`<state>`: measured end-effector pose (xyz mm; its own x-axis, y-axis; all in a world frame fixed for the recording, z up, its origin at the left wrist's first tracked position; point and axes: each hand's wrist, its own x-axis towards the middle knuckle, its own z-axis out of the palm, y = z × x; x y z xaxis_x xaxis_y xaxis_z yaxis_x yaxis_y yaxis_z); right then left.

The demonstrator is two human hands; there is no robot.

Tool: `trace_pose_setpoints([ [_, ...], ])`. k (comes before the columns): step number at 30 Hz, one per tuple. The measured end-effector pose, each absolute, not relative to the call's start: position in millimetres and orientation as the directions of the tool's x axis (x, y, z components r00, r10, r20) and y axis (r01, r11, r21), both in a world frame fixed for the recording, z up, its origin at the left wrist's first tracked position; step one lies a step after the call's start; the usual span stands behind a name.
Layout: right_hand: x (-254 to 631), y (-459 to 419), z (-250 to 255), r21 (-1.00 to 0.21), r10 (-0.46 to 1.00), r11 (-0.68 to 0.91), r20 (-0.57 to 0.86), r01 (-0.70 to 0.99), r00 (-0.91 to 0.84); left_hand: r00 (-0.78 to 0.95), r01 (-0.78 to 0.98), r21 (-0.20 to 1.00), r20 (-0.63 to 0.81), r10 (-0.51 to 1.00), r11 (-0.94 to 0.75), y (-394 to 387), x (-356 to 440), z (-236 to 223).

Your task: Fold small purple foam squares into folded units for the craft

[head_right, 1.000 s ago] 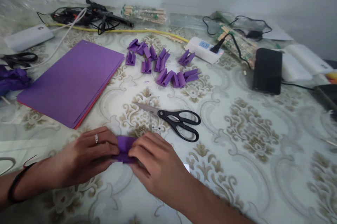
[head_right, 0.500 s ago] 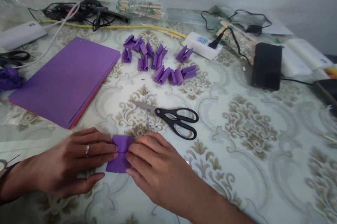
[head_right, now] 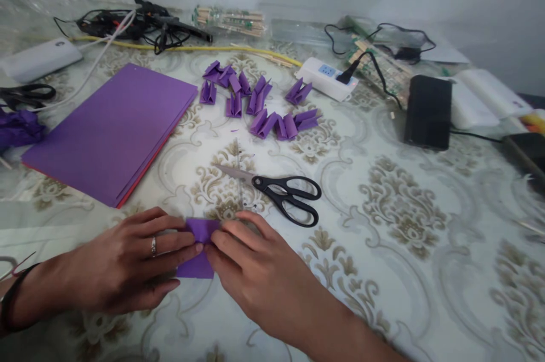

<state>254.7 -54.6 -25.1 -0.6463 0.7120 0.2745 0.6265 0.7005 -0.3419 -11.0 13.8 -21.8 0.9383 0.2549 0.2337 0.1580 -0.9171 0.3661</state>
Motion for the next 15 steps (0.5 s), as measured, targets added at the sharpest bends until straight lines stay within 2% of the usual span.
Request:
trace_pose_setpoints([
  [7,258.4,-53.7,-24.1,-0.249,0.693,0.721,0.273,0.646,-0.668,0.937,0.174,0.326,0.236,0.258,-0.929,9.6,-11.2,-23.8],
  [15,259.6,-52.9,-20.9,-0.245,0.697,0.717,0.249,0.653,-0.672,0.938,0.185,0.327,0.224,0.266,-0.927,8.8,-11.1,-22.1],
])
